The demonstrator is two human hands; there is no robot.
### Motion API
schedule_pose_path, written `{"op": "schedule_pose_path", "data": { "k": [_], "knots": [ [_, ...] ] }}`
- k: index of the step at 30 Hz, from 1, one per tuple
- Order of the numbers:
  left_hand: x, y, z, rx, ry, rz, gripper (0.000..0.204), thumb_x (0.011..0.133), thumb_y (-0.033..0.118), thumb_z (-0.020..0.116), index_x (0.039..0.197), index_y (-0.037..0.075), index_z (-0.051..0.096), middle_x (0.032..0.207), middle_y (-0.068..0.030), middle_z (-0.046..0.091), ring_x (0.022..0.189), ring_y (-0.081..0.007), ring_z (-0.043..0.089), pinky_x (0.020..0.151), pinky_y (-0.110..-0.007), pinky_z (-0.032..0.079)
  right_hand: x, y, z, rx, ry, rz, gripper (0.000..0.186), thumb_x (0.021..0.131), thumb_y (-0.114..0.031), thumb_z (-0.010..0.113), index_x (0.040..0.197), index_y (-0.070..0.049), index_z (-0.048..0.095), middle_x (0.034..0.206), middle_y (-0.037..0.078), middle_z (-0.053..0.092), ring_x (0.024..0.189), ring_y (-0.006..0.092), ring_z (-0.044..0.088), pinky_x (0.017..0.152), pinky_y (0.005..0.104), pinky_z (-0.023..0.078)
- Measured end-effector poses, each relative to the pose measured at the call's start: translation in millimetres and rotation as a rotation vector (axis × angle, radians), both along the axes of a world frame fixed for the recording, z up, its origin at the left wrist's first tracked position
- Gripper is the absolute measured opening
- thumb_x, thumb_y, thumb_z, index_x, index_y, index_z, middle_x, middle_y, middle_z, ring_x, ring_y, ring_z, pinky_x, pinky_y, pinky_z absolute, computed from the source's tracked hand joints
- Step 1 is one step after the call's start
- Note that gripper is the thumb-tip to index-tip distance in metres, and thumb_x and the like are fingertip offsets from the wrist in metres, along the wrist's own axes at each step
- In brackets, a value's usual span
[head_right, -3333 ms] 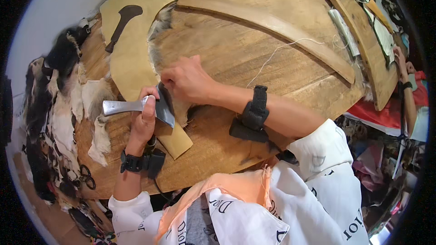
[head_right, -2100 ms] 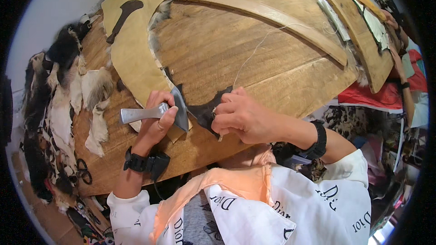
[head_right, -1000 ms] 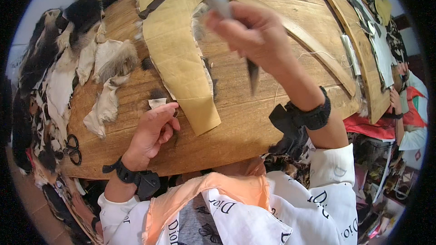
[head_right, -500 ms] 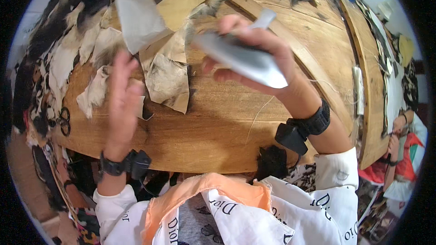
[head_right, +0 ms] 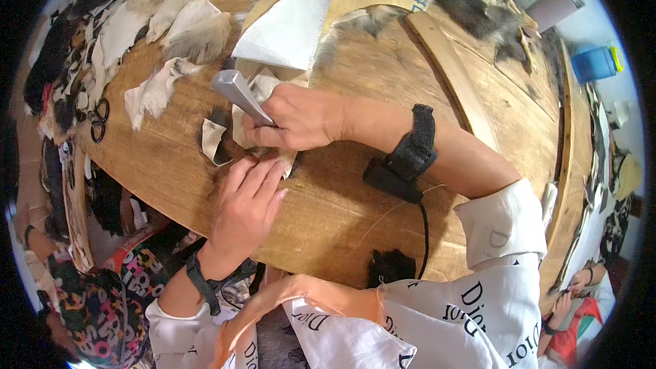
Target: The recorder uses a specialized hand blade and a needle and thread to trim and sew pieces of animal fur/pelt together on a wooden table.
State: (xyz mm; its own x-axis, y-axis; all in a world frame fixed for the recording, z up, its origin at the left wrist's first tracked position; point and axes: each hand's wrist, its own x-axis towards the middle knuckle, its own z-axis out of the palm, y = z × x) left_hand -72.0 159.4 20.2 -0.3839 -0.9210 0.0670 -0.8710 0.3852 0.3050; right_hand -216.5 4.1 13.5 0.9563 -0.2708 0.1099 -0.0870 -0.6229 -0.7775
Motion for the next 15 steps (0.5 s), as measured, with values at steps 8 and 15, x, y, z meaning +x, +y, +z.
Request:
{"op": "schedule_pose_path", "data": {
  "k": [8,15],
  "knots": [
    [-25.4,-12.9,-7.4,-0.232,-0.318,-0.03,0.033,0.071,0.008,0.058,0.1,-0.009,0.058,0.082,-0.0118,0.051,0.078,-0.0206,0.048,0.067,-0.022,0.047,5.9,-5.4,-15.1,0.009,-0.151,0.022,0.022,0.086,-0.019,0.05,0.097,-0.004,0.062,0.07,0.02,0.058,0.063,0.037,0.057,0.059,0.0408,0.047],
    [-20.1,-17.5,-10.1,-0.234,-0.263,-0.074,0.021,0.07,0.007,0.057,0.086,-0.005,0.061,0.074,-0.0079,0.049,0.07,-0.0183,0.05,0.053,-0.022,0.047,5.8,-5.0,-11.4,-0.027,-0.092,0.04,0.02,0.085,-0.018,0.05,0.095,-0.005,0.061,0.07,0.019,0.057,0.063,0.0377,0.055,0.059,0.0425,0.045]
  ]
}}
